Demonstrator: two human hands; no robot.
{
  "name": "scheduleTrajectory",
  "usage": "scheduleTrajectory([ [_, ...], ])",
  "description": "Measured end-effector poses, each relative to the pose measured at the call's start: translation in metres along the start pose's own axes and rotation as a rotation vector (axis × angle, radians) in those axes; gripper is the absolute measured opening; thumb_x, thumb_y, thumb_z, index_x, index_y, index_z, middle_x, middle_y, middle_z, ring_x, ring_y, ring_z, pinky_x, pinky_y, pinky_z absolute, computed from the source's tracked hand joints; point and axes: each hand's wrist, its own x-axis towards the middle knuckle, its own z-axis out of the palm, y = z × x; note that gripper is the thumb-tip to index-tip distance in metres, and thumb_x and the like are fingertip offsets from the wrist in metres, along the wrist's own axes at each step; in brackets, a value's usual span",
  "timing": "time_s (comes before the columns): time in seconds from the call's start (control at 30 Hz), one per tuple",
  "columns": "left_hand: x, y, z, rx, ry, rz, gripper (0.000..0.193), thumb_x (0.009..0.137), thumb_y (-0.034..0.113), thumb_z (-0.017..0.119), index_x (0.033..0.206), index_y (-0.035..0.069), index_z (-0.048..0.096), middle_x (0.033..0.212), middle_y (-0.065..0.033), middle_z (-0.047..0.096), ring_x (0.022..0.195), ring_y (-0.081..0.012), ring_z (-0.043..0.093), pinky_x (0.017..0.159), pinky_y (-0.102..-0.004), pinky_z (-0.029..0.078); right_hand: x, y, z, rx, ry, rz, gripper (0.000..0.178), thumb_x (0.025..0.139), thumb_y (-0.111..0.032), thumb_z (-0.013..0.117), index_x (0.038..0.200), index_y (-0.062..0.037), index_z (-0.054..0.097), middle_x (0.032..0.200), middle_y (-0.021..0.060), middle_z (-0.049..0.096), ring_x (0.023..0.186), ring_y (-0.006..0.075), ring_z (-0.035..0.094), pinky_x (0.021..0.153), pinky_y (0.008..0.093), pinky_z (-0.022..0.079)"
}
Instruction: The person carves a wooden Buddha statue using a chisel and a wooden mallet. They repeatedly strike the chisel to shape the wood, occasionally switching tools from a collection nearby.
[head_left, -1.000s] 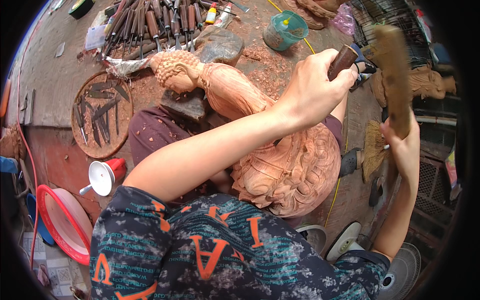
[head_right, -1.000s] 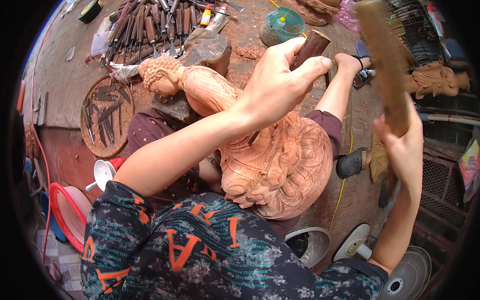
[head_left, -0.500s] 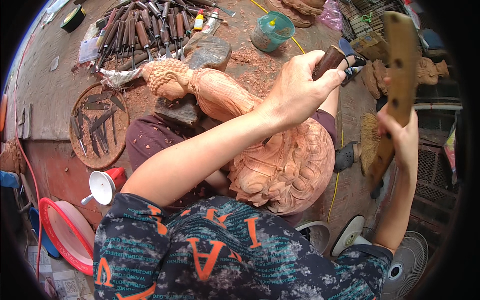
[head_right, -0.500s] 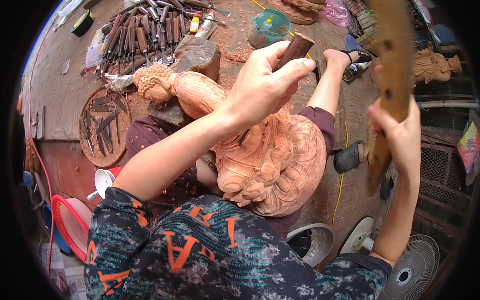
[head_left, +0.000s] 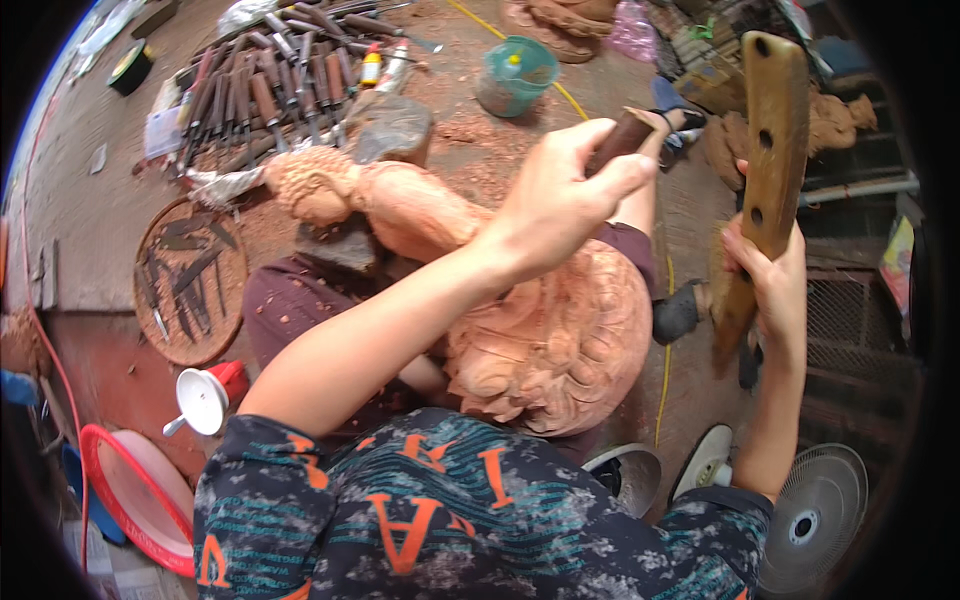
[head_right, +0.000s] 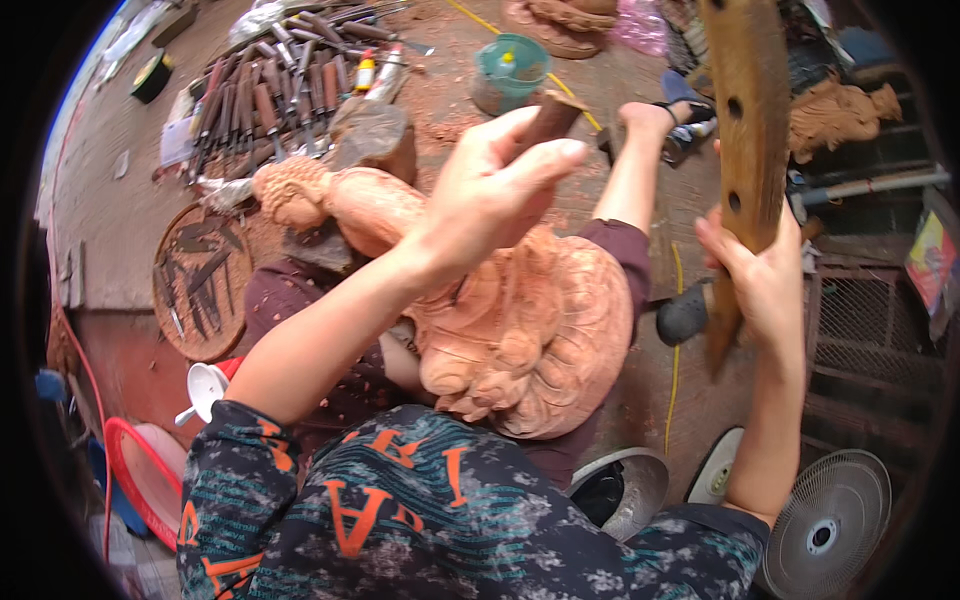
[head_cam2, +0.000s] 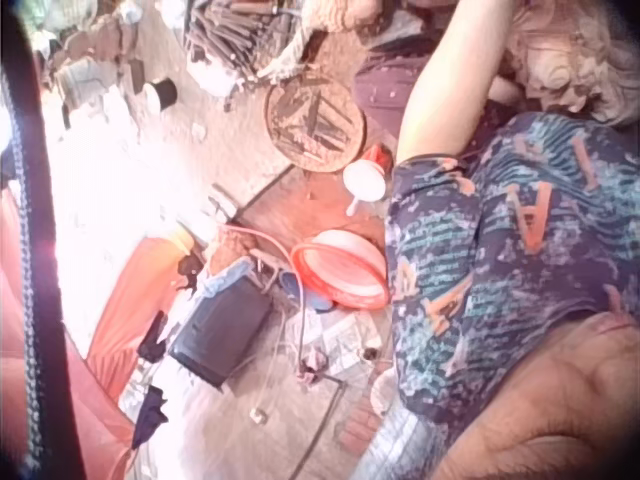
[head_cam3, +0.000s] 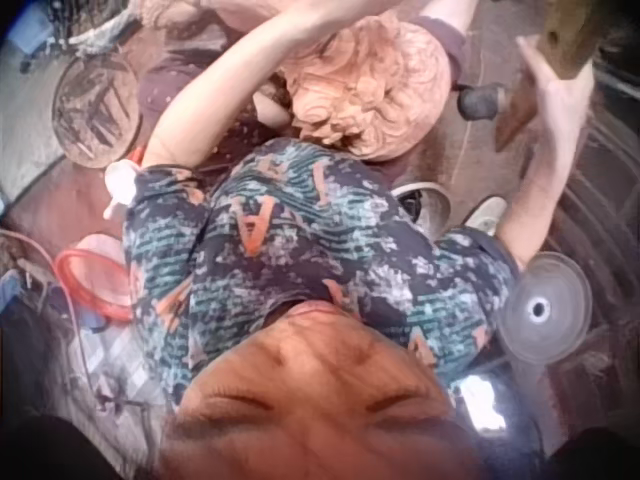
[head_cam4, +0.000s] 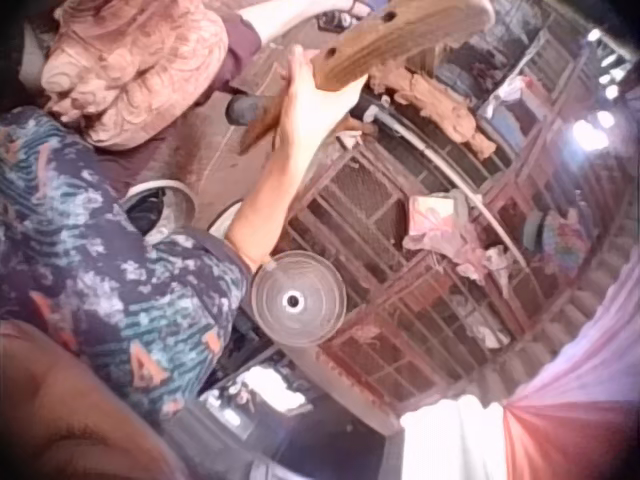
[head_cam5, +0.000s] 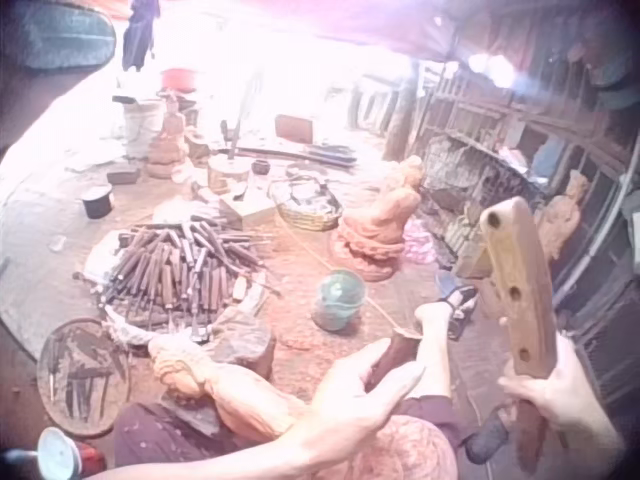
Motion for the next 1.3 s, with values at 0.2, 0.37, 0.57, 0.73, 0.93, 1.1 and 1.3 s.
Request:
scheduleTrajectory([
  [0.2,-0.001,0.005,-0.014,-0.094,0.032,-0.170,0.015,0.090,0.021,0.054,0.083,0.010,0.047,0.055,0.0074,0.037,0.041,-0.0017,0.031,0.036,-0.0191,0.022,0.009,0.000,0.018,-0.234,-0.154,-0.249,0.054,0.070,0.008,0.063,0.121,-0.0004,0.047,0.100,0.0018,0.056,0.083,0.0075,0.051,0.076,0.0233,0.044],
  [0.37,-0.006,0.005,0.004,-0.097,-0.018,-0.118,0.021,0.092,0.022,0.050,0.078,0.010,0.040,0.049,0.0058,0.034,0.036,-0.0019,0.027,0.031,-0.0190,0.019,-0.008,0.010,0.015,-0.237,-0.091,-0.306,0.051,0.072,0.001,0.062,0.120,-0.0100,0.049,0.108,0.0174,0.062,0.097,0.0314,0.062,0.081,0.0386,0.048],
  [0.57,-0.014,-0.005,-0.012,-0.067,-0.039,-0.145,0.021,0.093,0.025,0.050,0.080,0.011,0.041,0.050,0.0063,0.033,0.036,-0.0015,0.026,0.031,-0.0182,0.019,-0.014,0.017,0.026,0.045,0.073,-0.247,0.056,0.070,-0.003,0.065,0.123,-0.0084,0.046,0.111,0.0246,0.057,0.101,0.0379,0.058,0.083,0.0426,0.047],
  [0.73,-0.018,0.011,-0.005,0.049,-0.101,-0.162,0.016,0.092,0.021,0.051,0.097,0.008,0.042,0.061,0.0064,0.037,0.045,-0.0004,0.029,0.038,-0.0164,0.021,-0.038,-0.002,0.036,-0.149,-0.260,-0.031,0.051,0.076,0.002,0.060,0.125,0.0002,0.047,0.114,0.0089,0.057,0.103,0.0155,0.053,0.091,0.0311,0.042],
  [0.93,-0.035,0.029,0.002,0.260,0.048,0.029,0.029,0.096,0.027,0.045,0.116,0.007,0.040,0.066,0.0039,0.039,0.048,-0.0009,0.029,0.042,-0.0157,0.022,-0.049,0.020,0.056,0.287,-0.215,0.003,0.057,0.077,-0.001,0.068,0.128,0.0014,0.042,0.112,0.0079,0.056,0.100,0.0113,0.052,0.087,0.0272,0.043],
  [1.1,-0.054,0.030,0.015,0.418,0.032,0.210,0.029,0.096,0.024,0.046,0.118,0.006,0.042,0.085,0.0010,0.042,0.067,-0.0040,0.037,0.058,-0.0170,0.030,-0.050,0.038,0.068,0.365,-0.285,0.032,0.058,0.077,-0.001,0.067,0.129,0.0009,0.041,0.116,0.0066,0.053,0.101,0.0097,0.051,0.088,0.0273,0.043],
  [1.3,-0.075,0.021,0.032,0.464,0.009,0.207,0.034,0.096,0.023,0.047,0.122,0.003,0.037,0.081,-0.0015,0.046,0.071,-0.0078,0.040,0.066,-0.0215,0.034,-0.050,0.041,0.077,0.229,-0.287,0.012,0.066,0.074,-0.007,0.071,0.130,0.0034,0.038,0.120,0.0152,0.052,0.113,0.0196,0.050,0.097,0.0318,0.039],
])
